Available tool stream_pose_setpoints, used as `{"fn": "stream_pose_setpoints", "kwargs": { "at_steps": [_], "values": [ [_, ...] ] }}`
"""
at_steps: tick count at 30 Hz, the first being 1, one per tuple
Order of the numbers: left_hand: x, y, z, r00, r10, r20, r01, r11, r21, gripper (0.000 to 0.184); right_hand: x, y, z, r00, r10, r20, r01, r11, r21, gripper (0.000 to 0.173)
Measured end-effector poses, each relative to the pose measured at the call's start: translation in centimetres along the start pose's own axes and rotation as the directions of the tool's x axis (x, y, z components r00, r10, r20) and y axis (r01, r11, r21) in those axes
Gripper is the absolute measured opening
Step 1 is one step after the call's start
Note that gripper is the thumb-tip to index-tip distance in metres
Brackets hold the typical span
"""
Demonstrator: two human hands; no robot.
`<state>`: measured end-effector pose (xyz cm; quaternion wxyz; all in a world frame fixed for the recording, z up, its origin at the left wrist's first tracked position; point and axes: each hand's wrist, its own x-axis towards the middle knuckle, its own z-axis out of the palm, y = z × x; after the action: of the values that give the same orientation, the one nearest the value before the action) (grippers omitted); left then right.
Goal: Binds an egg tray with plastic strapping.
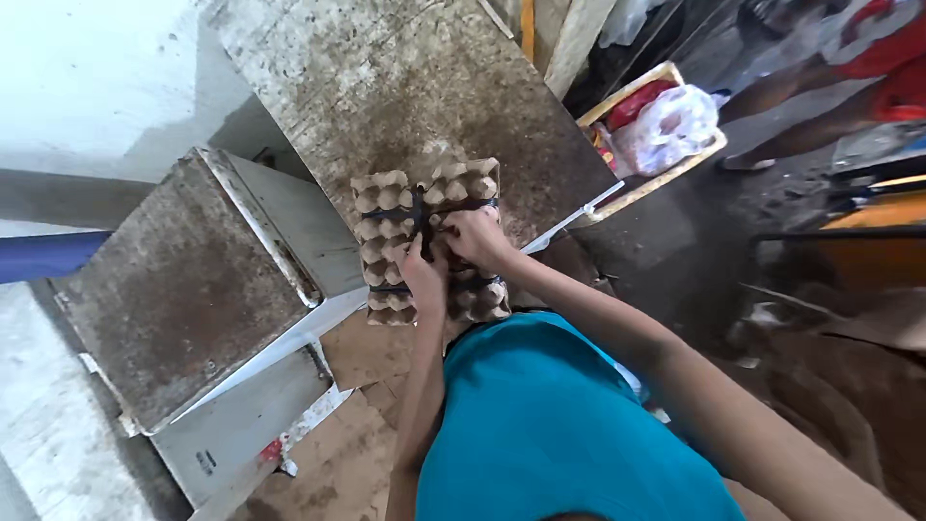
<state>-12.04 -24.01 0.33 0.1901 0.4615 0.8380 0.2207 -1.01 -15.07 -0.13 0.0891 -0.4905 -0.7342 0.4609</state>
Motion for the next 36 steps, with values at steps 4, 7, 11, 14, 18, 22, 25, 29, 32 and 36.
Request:
{"fn": "stream_pose_setpoints", "kwargs": {
  "at_steps": [4,7,11,14,18,22,25,29,32,36],
  "values": [
    [2.2,2.7,-0.6,0.972,-0.136,0.194,0.118,0.988,0.100,0.039,-1.8,-1.0,-0.5,0.991,0.132,-0.015,-0.121,0.944,0.307,0.022],
    [3.9,2.3,-1.2,0.934,-0.206,0.290,0.198,0.978,0.059,0.032,-0.8,-0.2,0.2,0.979,0.160,0.123,-0.199,0.870,0.451,0.028],
    [4.1,1.0,-1.7,0.889,-0.296,0.350,0.388,0.892,-0.231,0.036,-0.9,-0.4,0.5,0.965,0.092,0.245,-0.202,0.855,0.477,0.029],
    [3.7,1.9,-2.0,0.845,-0.377,0.379,0.521,0.740,-0.426,0.039,-1.3,0.1,2.1,0.972,0.041,0.231,-0.158,0.843,0.515,0.026],
    [3.4,4.1,-2.1,0.795,-0.478,0.373,0.605,0.573,-0.553,0.026,-1.3,0.7,2.8,0.973,0.007,0.229,-0.155,0.755,0.637,0.024],
    [3.8,4.6,-2.3,0.775,-0.450,0.443,0.630,0.597,-0.497,0.028,-0.4,1.0,2.7,0.964,0.048,0.260,-0.227,0.659,0.717,0.030],
    [3.3,4.3,-2.9,0.784,-0.425,0.452,0.616,0.619,-0.487,0.025,-0.9,0.7,2.9,0.976,0.125,0.177,-0.216,0.619,0.755,0.026],
    [2.8,3.1,-4.2,0.769,-0.329,0.549,0.629,0.544,-0.556,0.042,-0.7,0.6,2.5,0.939,0.224,0.262,-0.331,0.375,0.866,0.028],
    [2.9,3.0,-4.3,0.765,-0.333,0.552,0.642,0.460,-0.614,0.035,-1.1,0.4,-0.2,0.890,0.202,0.409,-0.456,0.409,0.790,0.030],
    [3.7,3.3,-4.4,0.720,-0.411,0.560,0.693,0.478,-0.540,0.023,-3.6,2.3,-6.0,0.934,0.166,0.315,-0.339,0.686,0.644,0.025]
  ]
}}
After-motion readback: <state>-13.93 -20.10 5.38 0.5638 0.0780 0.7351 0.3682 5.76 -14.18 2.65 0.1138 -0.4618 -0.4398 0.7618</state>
